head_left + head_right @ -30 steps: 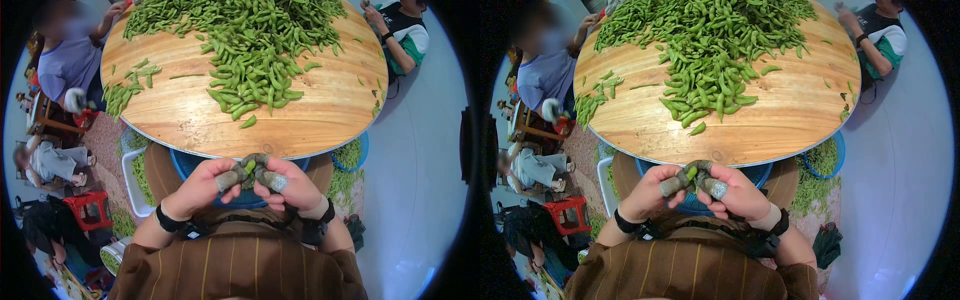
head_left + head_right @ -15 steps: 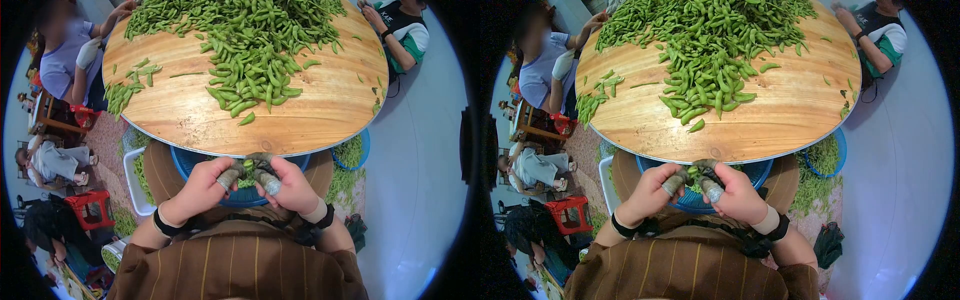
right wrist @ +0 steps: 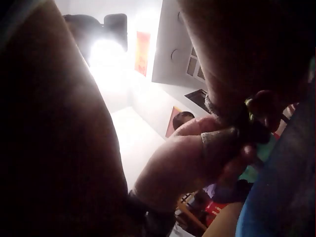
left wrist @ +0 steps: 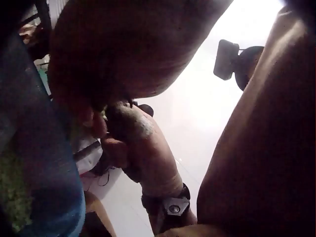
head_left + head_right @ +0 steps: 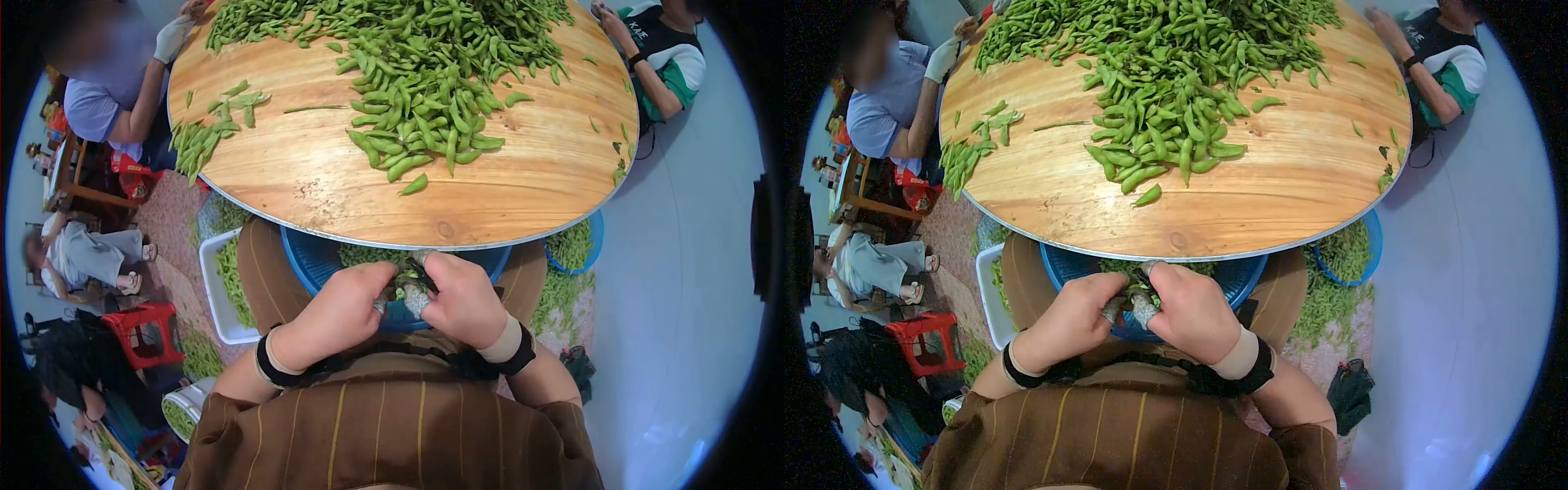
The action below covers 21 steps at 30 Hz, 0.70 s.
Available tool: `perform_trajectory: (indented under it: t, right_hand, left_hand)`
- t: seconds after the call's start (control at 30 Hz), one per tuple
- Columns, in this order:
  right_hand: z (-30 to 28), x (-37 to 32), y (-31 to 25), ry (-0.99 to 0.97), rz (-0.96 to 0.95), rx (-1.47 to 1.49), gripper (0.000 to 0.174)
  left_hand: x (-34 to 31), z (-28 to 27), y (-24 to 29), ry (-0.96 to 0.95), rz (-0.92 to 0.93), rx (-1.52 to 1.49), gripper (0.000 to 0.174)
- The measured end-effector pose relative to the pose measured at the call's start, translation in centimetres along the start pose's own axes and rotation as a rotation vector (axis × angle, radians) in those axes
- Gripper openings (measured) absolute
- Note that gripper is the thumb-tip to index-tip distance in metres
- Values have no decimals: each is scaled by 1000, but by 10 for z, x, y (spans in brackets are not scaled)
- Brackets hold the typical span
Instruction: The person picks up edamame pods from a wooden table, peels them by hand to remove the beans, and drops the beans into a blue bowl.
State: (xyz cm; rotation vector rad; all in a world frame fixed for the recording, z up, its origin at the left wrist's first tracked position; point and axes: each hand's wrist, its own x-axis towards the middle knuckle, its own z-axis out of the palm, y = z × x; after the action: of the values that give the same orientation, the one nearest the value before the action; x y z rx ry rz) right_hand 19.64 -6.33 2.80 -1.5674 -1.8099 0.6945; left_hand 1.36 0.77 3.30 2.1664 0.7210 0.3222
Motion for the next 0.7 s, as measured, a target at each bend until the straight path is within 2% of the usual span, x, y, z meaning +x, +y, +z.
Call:
perform_trajectory:
  t: [0.3,0.43,0.5,0.57,0.7]
  right_hand:
    - [21,2,-14,-13,-28,-178,25]
    - [17,11,-8,-66,-25,-70,28]
    - [20,12,-9,-24,-46,-194,28]
    - [22,11,-14,-35,-18,-233,28]
    - [17,7,-17,-119,-32,-268,25]
  left_hand:
    - [-12,-4,-16,-53,-19,-29,20]
    - [-12,-13,-17,-65,-129,-227,25]
    - [-11,-11,-19,-80,-151,-279,26]
    - [-11,-5,-26,9,-38,7,27]
    - [-22,-15,-32,25,-21,-33,24]
